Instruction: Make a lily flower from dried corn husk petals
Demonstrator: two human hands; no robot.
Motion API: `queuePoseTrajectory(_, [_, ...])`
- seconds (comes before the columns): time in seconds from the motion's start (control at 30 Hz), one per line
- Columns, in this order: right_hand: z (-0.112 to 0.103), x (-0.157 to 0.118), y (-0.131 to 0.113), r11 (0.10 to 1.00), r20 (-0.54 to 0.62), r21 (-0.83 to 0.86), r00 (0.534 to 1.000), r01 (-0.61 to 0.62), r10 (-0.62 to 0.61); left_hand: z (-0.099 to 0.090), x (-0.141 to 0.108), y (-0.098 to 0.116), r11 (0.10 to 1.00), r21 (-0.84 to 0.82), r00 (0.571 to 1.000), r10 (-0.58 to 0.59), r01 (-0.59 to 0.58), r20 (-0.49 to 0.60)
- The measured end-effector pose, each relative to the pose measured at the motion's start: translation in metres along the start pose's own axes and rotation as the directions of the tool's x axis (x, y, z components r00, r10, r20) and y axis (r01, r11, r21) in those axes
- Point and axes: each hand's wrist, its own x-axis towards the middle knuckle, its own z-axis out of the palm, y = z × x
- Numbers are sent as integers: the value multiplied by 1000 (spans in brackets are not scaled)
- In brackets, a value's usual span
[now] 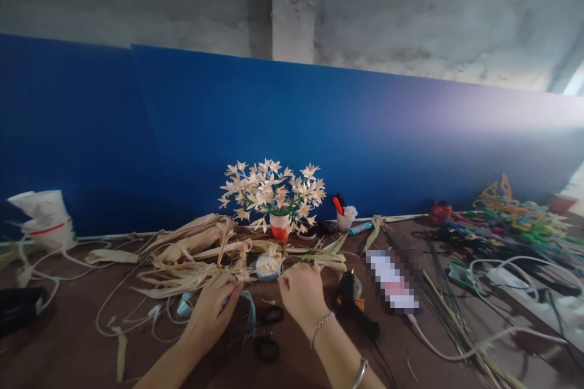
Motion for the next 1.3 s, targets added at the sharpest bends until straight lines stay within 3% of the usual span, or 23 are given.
queuePoseTrajectory(0.07, [-9, 13, 15, 992, 42, -70, 993, -104, 107, 2, -1, -1, 1000, 10, 1000, 3, -3, -11])
queuePoseTrajectory(0.2, [-30, 49, 55, 974, 90, -131, 976, -184, 196, 6, -1, -5, 999, 24, 999, -25, 25, -24])
queuePoseTrajectory(0.33, [-38, 69, 73, 981, 186, -154, 972, -117, 145, 7, -1, -8, 1000, 7, 1000, -6, 6, -14])
queuePoseTrajectory(0.57, [-14, 49, 47, 973, 350, -85, 920, 216, -174, 7, -1, -10, 1000, -15, 999, 24, -25, -40])
queuePoseTrajectory(0.73, [-6, 35, 37, 928, 400, -98, 868, 358, -293, 7, -1, -11, 1000, -4, 999, 22, -22, -50])
queuePoseTrajectory(0.87, [-7, 33, 32, 918, 391, -108, 865, 382, -314, 7, -1, -10, 1000, -20, 999, 5, -6, -42])
queuePoseTrajectory(1.07, [-9, 41, 25, 941, 324, -85, 902, 329, -286, 5, -1, -7, 1000, -6, 999, -4, 4, -42])
queuePoseTrajectory(1.3, [-7, 35, 30, 937, 385, -28, 869, 347, -310, 6, 0, -7, 999, 21, 999, 42, -41, -31])
